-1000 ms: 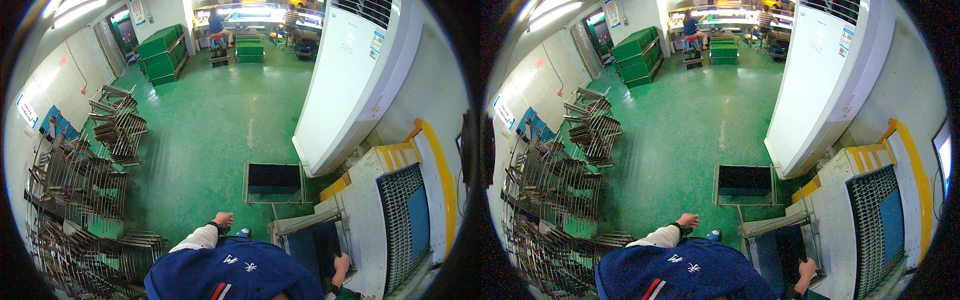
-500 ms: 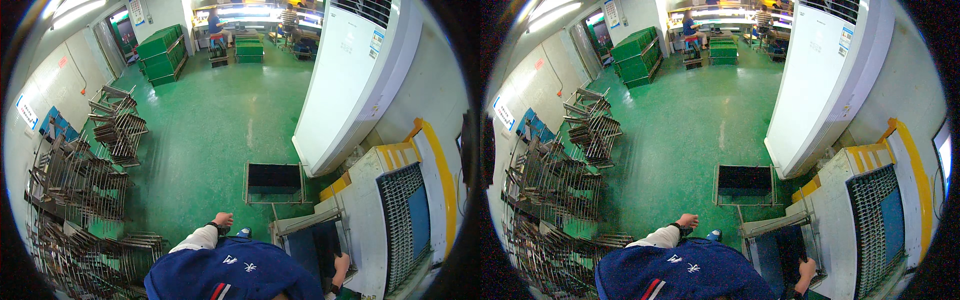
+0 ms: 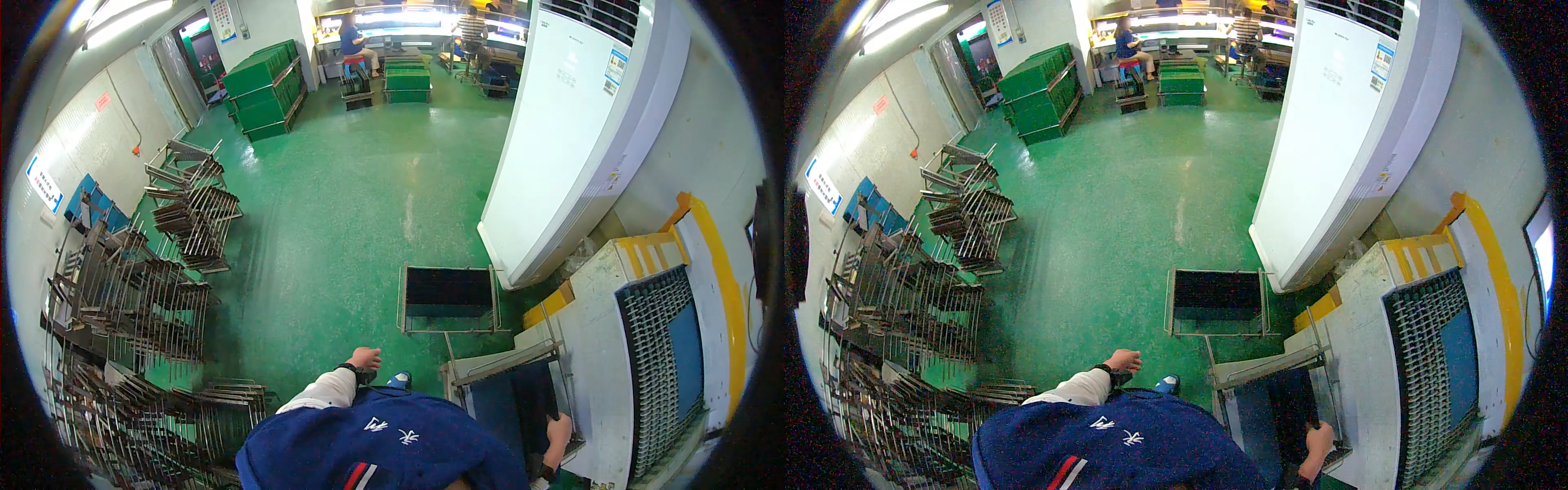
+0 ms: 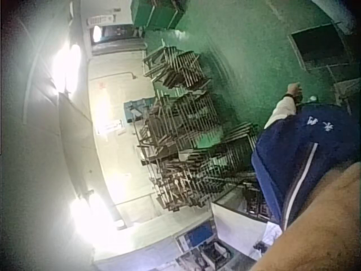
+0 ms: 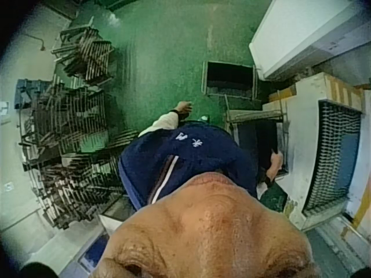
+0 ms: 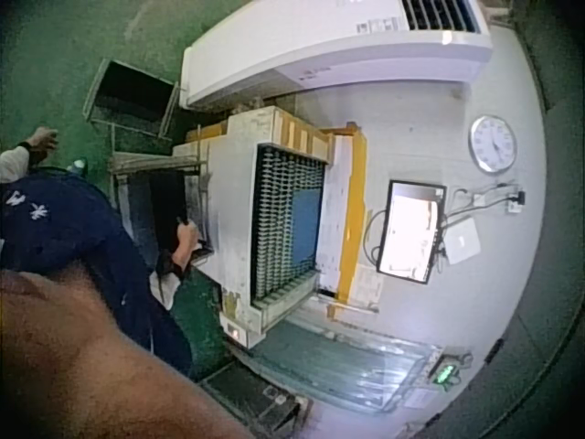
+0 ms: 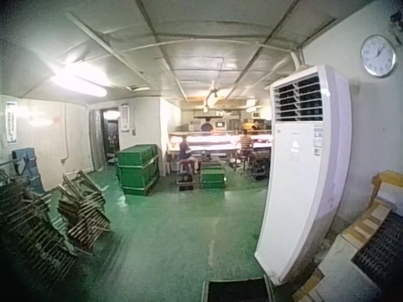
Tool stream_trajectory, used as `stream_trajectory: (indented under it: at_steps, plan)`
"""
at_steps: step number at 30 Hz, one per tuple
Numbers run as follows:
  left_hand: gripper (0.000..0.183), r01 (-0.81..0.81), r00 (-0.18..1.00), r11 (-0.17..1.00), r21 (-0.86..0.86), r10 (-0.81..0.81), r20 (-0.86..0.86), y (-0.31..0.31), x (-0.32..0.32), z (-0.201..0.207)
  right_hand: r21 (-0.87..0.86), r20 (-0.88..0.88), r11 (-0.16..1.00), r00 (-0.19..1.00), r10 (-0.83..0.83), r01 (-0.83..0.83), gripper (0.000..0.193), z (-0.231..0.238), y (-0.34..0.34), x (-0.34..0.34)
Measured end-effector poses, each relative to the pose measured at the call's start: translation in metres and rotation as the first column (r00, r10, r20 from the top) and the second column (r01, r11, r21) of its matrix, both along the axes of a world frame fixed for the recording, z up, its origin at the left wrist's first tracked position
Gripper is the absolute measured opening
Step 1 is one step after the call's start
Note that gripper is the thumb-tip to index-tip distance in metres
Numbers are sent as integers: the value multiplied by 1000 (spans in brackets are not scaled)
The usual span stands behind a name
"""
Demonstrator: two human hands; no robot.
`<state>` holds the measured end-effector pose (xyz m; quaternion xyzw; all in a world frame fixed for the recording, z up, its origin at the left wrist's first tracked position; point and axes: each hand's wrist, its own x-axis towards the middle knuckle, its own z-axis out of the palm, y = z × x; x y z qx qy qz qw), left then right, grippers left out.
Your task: Unloading processed blue metal sheets from a machine and placing them into a vertical storage rack.
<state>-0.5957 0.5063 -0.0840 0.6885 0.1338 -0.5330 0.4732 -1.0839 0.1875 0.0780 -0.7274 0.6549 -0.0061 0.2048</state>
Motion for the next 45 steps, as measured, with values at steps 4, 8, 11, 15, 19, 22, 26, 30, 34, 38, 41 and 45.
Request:
stream_trajectory:
  at_steps: [4, 8, 11, 15, 19, 22, 26, 30, 34, 38, 41, 45]
  plan:
    - [39, -12, 1000, 1000, 5, 12, 7, 0, 1, -3, 16, 13, 1000, 1000, 1, -2, 33, -1, -1, 0]
    - [41, -18, 1000, 1000, -3, 18, -1, 2, 0, -3, -28, -8, 1000, 1000, -3, 3, 32, -2, -1, -1]
    - [42, -38, 999, 999, -8, 38, -5, 4, -2, 0, 3, -20, 1000, 1000, 13, -13, 34, -3, -1, -2]
    - [40, -50, 999, 998, -38, 49, -22, 7, -5, 8, -30, -47, 999, 999, 14, -15, 34, -1, 0, -1]
    - [39, -29, 1000, 999, -30, 29, -11, 9, -7, 14, -11, -12, 1000, 1000, 22, -22, 28, 7, 5, 5]
    - [38, -57, 997, 995, -77, 52, -65, 9, -7, 14, -7, -4, 999, 999, 49, -49, 26, 17, 11, 10]
    - [35, -71, 997, 996, -59, 71, -10, 8, -8, 12, -48, -27, 998, 999, 42, -44, 26, 24, 19, 13]
    - [33, -77, 997, 994, -76, 75, -30, 8, -4, 13, -55, -15, 991, 993, 121, -122, 26, 29, 25, 13]
    - [42, -58, 998, 997, -53, 56, -29, 5, -2, 11, -239, -72, 951, 980, 183, -195, 28, 50, 29, 8]
    - [41, -8, 1000, 999, -35, 8, 12, 6, 0, 5, -168, 61, 984, 996, 63, -52, 27, 101, 30, -6]
    - [39, 13, 1000, 997, -82, -14, -14, 8, -1, 3, -191, 52, 971, 986, 156, -143, 23, 138, 32, -5]
    - [34, 20, 1000, 999, -42, -20, -15, -1, -8, 6, -394, 119, 913, 978, 170, -111, 21, 175, 32, -6]
